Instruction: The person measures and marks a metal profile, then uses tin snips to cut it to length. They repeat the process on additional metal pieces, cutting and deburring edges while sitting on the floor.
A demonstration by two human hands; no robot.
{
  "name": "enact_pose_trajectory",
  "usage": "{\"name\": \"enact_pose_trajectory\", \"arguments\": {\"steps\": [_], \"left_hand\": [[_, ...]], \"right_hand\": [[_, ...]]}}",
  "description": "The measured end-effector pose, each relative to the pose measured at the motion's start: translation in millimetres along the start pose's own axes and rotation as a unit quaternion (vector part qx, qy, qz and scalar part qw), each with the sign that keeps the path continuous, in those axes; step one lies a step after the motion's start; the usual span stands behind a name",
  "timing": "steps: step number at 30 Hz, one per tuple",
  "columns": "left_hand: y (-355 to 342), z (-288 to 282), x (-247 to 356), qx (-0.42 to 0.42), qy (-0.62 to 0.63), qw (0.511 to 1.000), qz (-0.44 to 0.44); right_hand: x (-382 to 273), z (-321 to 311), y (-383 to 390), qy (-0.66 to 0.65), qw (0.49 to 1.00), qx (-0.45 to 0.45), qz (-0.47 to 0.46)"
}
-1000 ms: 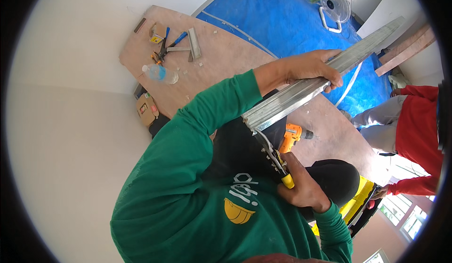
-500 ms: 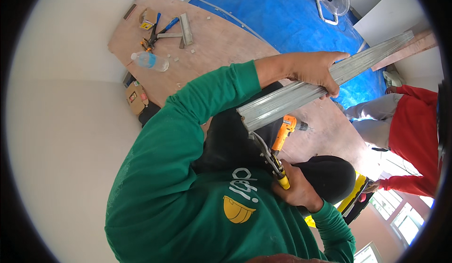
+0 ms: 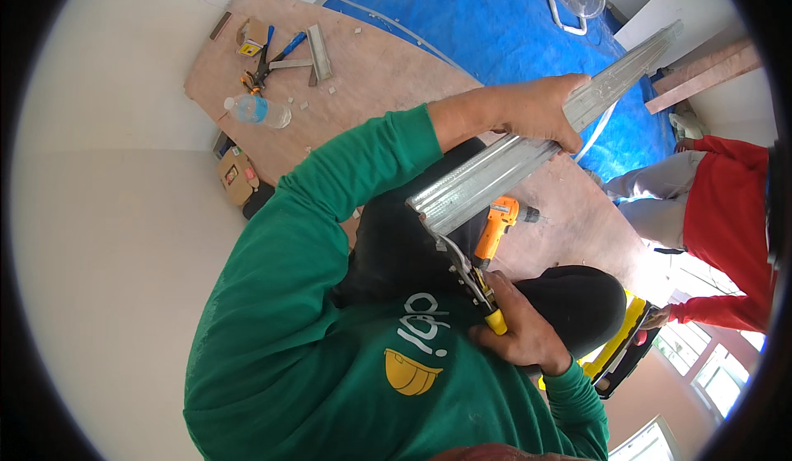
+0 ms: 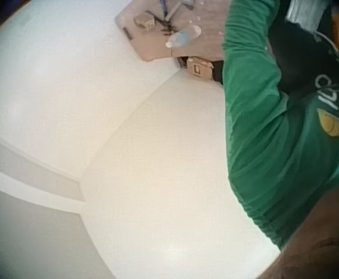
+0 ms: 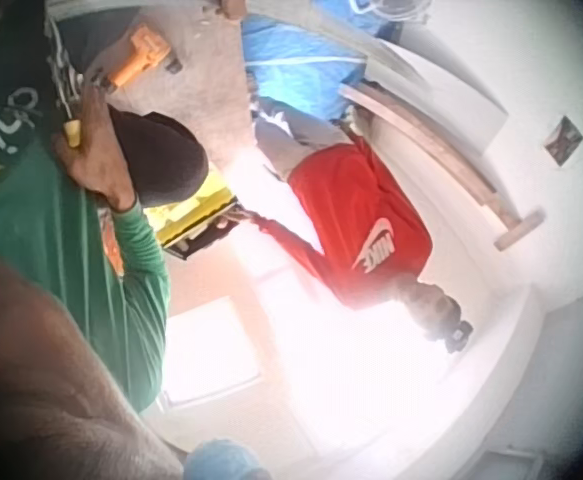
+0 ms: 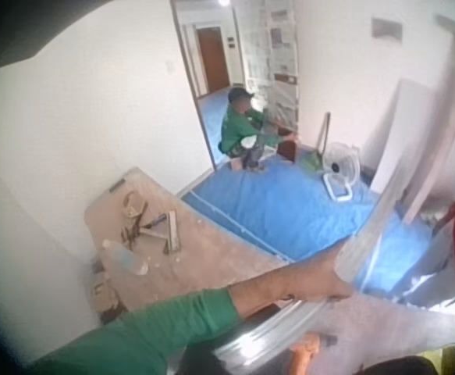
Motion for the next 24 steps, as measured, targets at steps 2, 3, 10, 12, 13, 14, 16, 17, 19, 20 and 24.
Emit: {"name": "enact_pose_trajectory", "arguments": {"steps": [2,3,10,12,13,14,16,17,19,20,24], "left_hand": [[1,2,-2,-0.008,-0.012,1.000,-0.019],[1,4,-2,-0.010,-0.019,1.000,-0.012],[-6,17,-5,-0.015,-0.056,0.998,0.007],[-9,18,-8,-0.003,-0.072,0.997,0.009],[-11,19,-10,0.000,-0.081,0.997,0.006],[-13,19,-13,0.002,-0.091,0.996,0.004],[-16,20,-18,0.036,-0.140,0.989,0.009],[-17,20,-19,0.054,-0.171,0.984,0.012],[-17,19,-21,0.076,-0.215,0.973,0.033],[-17,19,-21,0.085,-0.242,0.966,0.031],[-14,16,-17,0.035,-0.179,0.983,-0.001]], "right_hand": [[-6,1,0,0.033,0.999,0.005,0.002],[-8,1,1,0.053,0.998,0.012,0.012],[-11,7,16,0.025,0.999,-0.005,0.035],[-8,7,18,0.030,0.998,-0.012,0.046],[-6,6,18,0.020,0.999,-0.006,0.047],[-4,6,19,0.015,0.999,-0.004,0.047],[-2,6,20,0.005,0.999,0.001,0.043],[-1,6,21,0.001,0.999,0.006,0.038],[0,4,22,0.002,0.999,0.013,0.041],[0,2,23,0.008,0.999,0.017,0.049],[-1,-9,22,-0.005,0.998,-0.002,0.061]]}}
Point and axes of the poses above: each hand's wrist, its own y-axis away from the middle knuckle, its own z-axis out of the palm, x = y × z, the point moved 2 cm from there along -y, towards the middle knuckle, and after that the axes turned 15 degrees about -y, right-handed, at the moved point
